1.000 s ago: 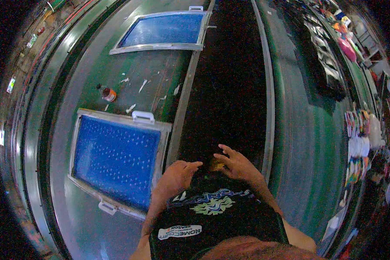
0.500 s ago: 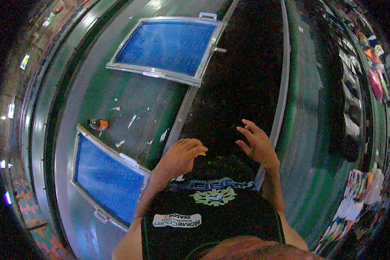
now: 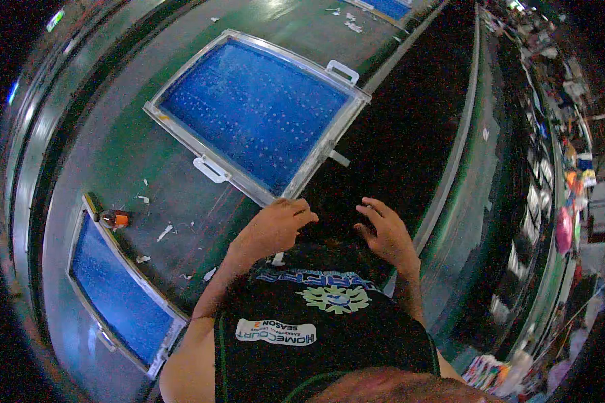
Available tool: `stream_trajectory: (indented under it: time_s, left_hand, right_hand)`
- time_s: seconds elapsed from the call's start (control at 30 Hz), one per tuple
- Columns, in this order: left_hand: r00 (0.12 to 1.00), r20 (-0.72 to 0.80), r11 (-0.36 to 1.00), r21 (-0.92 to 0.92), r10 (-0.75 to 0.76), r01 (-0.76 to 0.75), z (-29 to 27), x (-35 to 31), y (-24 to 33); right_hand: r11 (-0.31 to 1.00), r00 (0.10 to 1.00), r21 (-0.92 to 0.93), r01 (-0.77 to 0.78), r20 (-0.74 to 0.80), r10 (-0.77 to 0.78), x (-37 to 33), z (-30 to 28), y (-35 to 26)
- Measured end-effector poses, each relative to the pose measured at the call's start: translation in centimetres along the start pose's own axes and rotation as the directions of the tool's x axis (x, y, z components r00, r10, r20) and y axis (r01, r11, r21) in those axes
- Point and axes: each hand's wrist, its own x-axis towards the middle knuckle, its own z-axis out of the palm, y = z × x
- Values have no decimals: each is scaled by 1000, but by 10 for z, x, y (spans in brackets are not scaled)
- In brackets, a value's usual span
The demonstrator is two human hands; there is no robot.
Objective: The person removes white plastic clips from a blue perforated panel and then assembles them with small black components on a green rotating drum. The person handles the clips one at a time, inserting the black pieces into the clips.
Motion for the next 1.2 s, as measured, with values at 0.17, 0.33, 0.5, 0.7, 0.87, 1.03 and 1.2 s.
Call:
stream_trajectory:
  time_s: [0.17, 0.33, 0.5, 0.7, 0.87, 1.03, 1.2]
  left_hand:
    - [978, -197, 997, 19, -72, 78, -26, 19, -30]
    - [884, -306, 933, -44, -353, 357, -20, -7, -25]
    - [616, -523, 764, -113, -589, 636, 7, -4, -11]
    - [337, -546, 590, -396, -767, 704, 51, 38, 26]
    - [139, -667, 452, -322, -732, 832, 63, 13, 59]
    - [-42, -795, 381, -336, -606, 862, 41, -18, 50]
    - [-186, -893, 182, -279, -410, 943, 46, -99, -52]
  right_hand:
    - [995, 990, -36, 90, 108, -85, 74, -13, 31]
    - [956, 909, 79, 281, 298, -292, 119, 10, 61]
    - [851, 782, 188, 491, 336, -525, 202, -2, 86]
    - [788, 720, 158, 595, 329, -611, 254, -18, 141]
    - [751, 629, 153, 642, 455, -631, 241, -16, 167]
    - [805, 627, 233, 546, 522, -577, 266, -1, 175]
    - [756, 745, 409, 512, 226, -627, 308, 65, 183]
